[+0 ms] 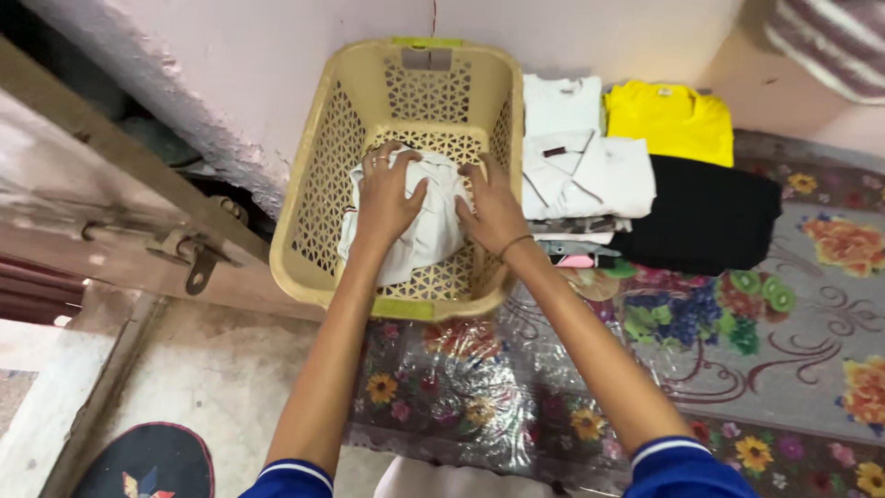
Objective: The person folds a black garment and a yellow t-shirt on a floral-patterned table, then places them on a stack of folded clothes. The person then picks up a white t-shirt from a laundry basket and begins to fold it.
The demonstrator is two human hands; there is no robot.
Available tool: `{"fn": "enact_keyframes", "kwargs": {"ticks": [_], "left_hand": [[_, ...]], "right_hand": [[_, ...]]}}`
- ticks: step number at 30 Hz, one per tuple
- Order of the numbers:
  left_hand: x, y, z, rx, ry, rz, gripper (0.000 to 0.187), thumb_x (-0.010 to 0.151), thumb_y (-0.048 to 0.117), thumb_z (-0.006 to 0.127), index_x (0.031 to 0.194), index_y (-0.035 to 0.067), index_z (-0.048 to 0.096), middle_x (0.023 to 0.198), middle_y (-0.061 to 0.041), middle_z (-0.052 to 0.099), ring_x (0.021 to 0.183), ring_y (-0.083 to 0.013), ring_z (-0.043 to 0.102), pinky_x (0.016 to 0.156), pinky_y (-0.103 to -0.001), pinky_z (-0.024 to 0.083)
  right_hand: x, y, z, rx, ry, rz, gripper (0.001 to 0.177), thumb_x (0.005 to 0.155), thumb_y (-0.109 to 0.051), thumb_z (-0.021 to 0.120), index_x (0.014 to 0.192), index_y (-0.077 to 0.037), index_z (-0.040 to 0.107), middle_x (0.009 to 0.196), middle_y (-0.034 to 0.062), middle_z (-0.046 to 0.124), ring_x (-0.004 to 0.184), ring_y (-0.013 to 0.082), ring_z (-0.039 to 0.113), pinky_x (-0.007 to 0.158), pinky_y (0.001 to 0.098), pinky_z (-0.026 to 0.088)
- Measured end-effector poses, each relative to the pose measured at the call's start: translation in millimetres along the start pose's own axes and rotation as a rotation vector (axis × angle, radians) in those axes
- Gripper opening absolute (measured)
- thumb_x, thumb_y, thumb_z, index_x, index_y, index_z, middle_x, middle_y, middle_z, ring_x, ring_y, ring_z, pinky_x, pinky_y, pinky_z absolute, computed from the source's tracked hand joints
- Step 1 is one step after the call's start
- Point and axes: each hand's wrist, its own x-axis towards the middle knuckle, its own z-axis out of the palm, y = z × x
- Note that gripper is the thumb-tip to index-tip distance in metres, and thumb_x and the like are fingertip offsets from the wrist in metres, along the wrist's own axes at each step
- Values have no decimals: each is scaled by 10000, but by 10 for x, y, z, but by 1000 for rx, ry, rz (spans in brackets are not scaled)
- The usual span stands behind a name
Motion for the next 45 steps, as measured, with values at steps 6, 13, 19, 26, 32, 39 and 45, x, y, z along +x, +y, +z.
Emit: {"fn": "enact_keyframes", "kwargs": {"ticks": [6, 13, 19, 26, 32, 39, 45], "left_hand": [[202, -1123, 716, 52, -171, -182, 454, 833, 283, 799, 1235, 139, 648, 1448, -191, 494, 1325, -437, 434, 971, -585, 477], [554, -1952, 1619, 100, -298, -171, 548, 818, 280, 801, 1301, 111, 603, 1480, -226, 455, 1345, -477, 397, 971, -612, 462], [759, -2326, 2127, 137, -360, -178, 647, 792, 291, 801, 1356, 98, 552, 1503, -229, 442, 1355, -471, 419, 992, -614, 452], [746, -2404, 2386, 181, -395, -319, 768, 854, 382, 771, 1495, 92, 464, 1377, -174, 559, 1226, -400, 510, 941, -669, 391], [745, -2266, 2166, 302, -486, -298, 487, 829, 359, 818, 1238, 130, 685, 1278, -120, 639, 1267, -363, 540, 979, -596, 441], [790, -2011, 1468, -71, -729, -357, 608, 761, 394, 824, 1258, 71, 693, 1277, -178, 699, 1159, -366, 652, 975, -512, 511], [587, -1635, 685, -395, -638, -313, 764, 750, 408, 849, 1362, 25, 597, 1247, -207, 717, 1148, -312, 700, 995, -377, 528]], "right_hand": [[436, 789, 1264, -71, -271, 305, 594, 826, -218, 758, 1323, 1, 517, 1381, 361, 451, 1300, 524, 459, 1089, 500, 418], [840, 1280, 2307, -111, -376, 569, 553, 880, -292, 745, 1293, -20, 498, 1349, 224, 523, 1259, 401, 528, 992, 505, 500], [1086, 1415, 2555, -151, -207, 566, 680, 839, -291, 778, 1352, 5, 445, 1353, 208, 538, 1241, 391, 500, 918, 518, 503], [1367, 1564, 2387, -108, -432, 757, 563, 793, -391, 825, 1247, -112, 640, 1122, 146, 698, 1124, 348, 635, 960, 544, 517], [1408, 1399, 2402, -224, -364, 451, 258, 658, -207, 818, 891, -98, 793, 1006, 162, 719, 980, 367, 671, 794, 510, 552], [1376, 1193, 2144, 26, -154, 422, 391, 627, -112, 746, 1016, -96, 785, 923, 202, 744, 829, 379, 722, 792, 477, 573], [1234, 828, 1564, 655, -65, 724, 241, 705, -29, 554, 885, 8, 709, 742, 145, 711, 682, 278, 666, 621, 375, 522]]}}
